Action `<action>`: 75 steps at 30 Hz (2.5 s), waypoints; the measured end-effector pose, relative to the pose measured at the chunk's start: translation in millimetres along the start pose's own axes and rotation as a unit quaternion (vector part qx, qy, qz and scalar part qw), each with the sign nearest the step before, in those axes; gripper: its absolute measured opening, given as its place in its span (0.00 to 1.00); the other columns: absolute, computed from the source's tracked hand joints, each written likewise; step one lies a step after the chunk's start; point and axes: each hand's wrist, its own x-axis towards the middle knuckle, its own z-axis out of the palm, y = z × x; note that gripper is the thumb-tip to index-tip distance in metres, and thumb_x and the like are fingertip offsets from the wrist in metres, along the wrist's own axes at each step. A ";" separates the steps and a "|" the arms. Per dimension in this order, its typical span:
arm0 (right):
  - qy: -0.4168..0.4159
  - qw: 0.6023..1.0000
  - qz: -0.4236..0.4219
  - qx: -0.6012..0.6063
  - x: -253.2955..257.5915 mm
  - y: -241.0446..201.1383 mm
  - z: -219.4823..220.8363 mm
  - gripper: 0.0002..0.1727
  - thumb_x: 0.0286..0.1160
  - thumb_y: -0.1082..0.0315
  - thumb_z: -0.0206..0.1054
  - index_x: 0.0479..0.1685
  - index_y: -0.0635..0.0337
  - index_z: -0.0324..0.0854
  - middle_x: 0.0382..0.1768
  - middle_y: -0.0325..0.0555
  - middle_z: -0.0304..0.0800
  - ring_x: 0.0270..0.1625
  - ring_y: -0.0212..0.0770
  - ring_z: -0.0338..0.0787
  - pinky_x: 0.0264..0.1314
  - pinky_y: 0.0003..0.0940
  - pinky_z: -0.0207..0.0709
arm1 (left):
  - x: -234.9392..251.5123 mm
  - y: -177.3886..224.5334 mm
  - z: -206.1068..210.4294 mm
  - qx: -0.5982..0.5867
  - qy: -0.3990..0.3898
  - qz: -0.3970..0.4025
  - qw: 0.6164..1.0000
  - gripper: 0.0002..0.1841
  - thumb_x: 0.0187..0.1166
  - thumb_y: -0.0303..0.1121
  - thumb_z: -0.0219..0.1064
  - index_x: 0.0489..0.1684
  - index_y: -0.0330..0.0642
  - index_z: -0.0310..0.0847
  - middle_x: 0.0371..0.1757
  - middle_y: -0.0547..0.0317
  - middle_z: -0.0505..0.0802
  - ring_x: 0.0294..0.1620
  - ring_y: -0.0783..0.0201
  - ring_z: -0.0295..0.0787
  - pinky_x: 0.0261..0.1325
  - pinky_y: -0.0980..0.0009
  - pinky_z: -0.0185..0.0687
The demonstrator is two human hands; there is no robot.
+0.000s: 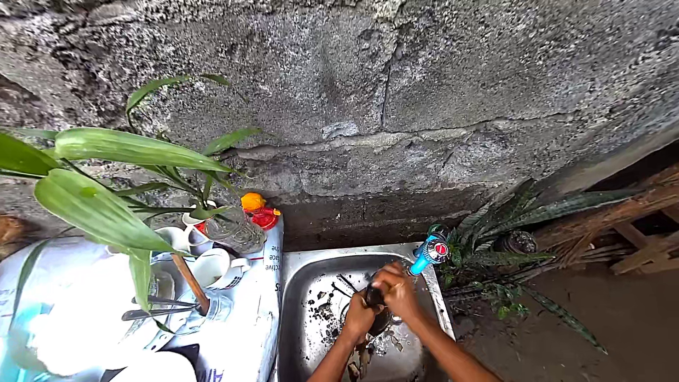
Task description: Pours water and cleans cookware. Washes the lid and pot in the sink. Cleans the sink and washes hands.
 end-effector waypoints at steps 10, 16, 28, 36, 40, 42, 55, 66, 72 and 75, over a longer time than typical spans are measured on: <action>0.000 1.000 0.002 -0.018 11.4 7.8 -11.4 0.07 0.69 0.72 0.71 0.28 0.67 0.90 0.37 0.55 0.91 0.52 0.56 0.89 0.64 0.51 0.78 | 3.2 11.5 -3.6 0.034 -0.027 -0.005 0.999 0.18 0.68 0.16 0.72 0.58 0.29 0.82 0.49 0.48 0.94 0.50 0.62 0.93 0.61 0.62 0.89; 0.018 1.000 -0.007 0.007 4.3 -7.2 -1.4 0.07 0.70 0.69 0.72 0.31 0.63 0.93 0.39 0.50 0.94 0.53 0.50 0.90 0.66 0.47 0.79 | 1.8 12.4 -2.0 -0.012 -0.007 -0.002 1.000 0.16 0.67 0.14 0.70 0.54 0.28 0.83 0.46 0.50 0.95 0.47 0.64 0.93 0.57 0.64 0.90; 0.051 0.998 0.032 -0.003 -7.8 -18.0 7.7 0.10 0.71 0.65 0.72 0.38 0.61 0.95 0.40 0.53 0.91 0.51 0.49 0.89 0.60 0.47 0.82 | -6.8 4.8 11.4 -0.155 0.033 0.023 0.987 0.17 0.64 0.11 0.66 0.51 0.29 0.80 0.43 0.49 0.93 0.44 0.62 0.93 0.52 0.63 0.90; 0.034 0.999 0.012 -0.014 -10.2 -24.3 8.6 0.11 0.73 0.64 0.71 0.34 0.62 0.93 0.38 0.53 0.91 0.49 0.51 0.89 0.57 0.48 0.83 | -12.2 5.8 4.2 -0.160 0.022 0.017 0.987 0.16 0.64 0.11 0.63 0.50 0.31 0.79 0.42 0.52 0.93 0.43 0.63 0.92 0.50 0.63 0.90; 0.052 0.996 0.067 -0.007 2.4 -6.1 -6.6 0.09 0.73 0.68 0.73 0.35 0.66 0.91 0.41 0.57 0.90 0.51 0.54 0.90 0.61 0.51 0.83 | -14.7 14.4 0.8 -0.170 0.008 0.014 0.985 0.23 0.66 0.08 0.65 0.63 0.26 0.75 0.52 0.44 0.93 0.52 0.58 0.93 0.59 0.59 0.90; 0.025 0.999 0.014 -0.014 -5.3 -25.1 2.8 0.11 0.72 0.65 0.70 0.32 0.65 0.91 0.39 0.56 0.90 0.50 0.52 0.90 0.57 0.48 0.84 | -5.8 16.5 -0.3 -0.153 0.029 0.027 0.987 0.20 0.63 0.09 0.64 0.55 0.29 0.77 0.45 0.50 0.93 0.45 0.63 0.92 0.52 0.63 0.91; -0.007 0.999 0.019 -0.025 2.0 -21.5 -1.2 0.11 0.74 0.65 0.69 0.33 0.64 0.91 0.42 0.56 0.91 0.56 0.56 0.89 0.65 0.51 0.81 | -17.8 6.8 10.7 -0.162 0.010 -0.004 0.987 0.19 0.66 0.09 0.64 0.56 0.28 0.78 0.47 0.48 0.93 0.47 0.61 0.92 0.55 0.62 0.90; 0.043 0.953 0.266 0.141 8.0 23.1 -24.9 0.18 0.88 0.66 0.57 0.67 0.69 0.74 0.60 0.56 0.84 0.64 0.41 0.84 0.70 0.37 0.76 | -38.2 -8.0 2.5 -0.293 0.014 0.003 0.956 0.29 0.68 0.14 0.64 0.73 0.32 0.63 0.56 0.44 0.91 0.53 0.55 0.93 0.59 0.56 0.90; 0.102 0.962 0.050 0.248 -10.7 3.7 -9.3 0.09 0.75 0.73 0.68 0.46 0.70 0.87 0.54 0.50 0.94 0.64 0.37 0.90 0.73 0.34 0.81 | -33.1 21.8 -7.6 -0.144 -0.039 0.007 0.989 0.19 0.76 0.17 0.65 0.65 0.27 0.75 0.52 0.46 0.93 0.52 0.59 0.93 0.61 0.60 0.90; 0.002 0.979 -0.060 0.193 -4.0 -6.8 -13.8 0.10 0.78 0.69 0.67 0.38 0.66 0.92 0.64 0.52 0.93 0.81 0.51 0.79 0.91 0.49 0.62 | -28.1 15.6 -5.0 -0.083 -0.037 0.027 0.995 0.20 0.69 0.14 0.67 0.61 0.26 0.79 0.51 0.47 0.94 0.52 0.61 0.93 0.61 0.63 0.90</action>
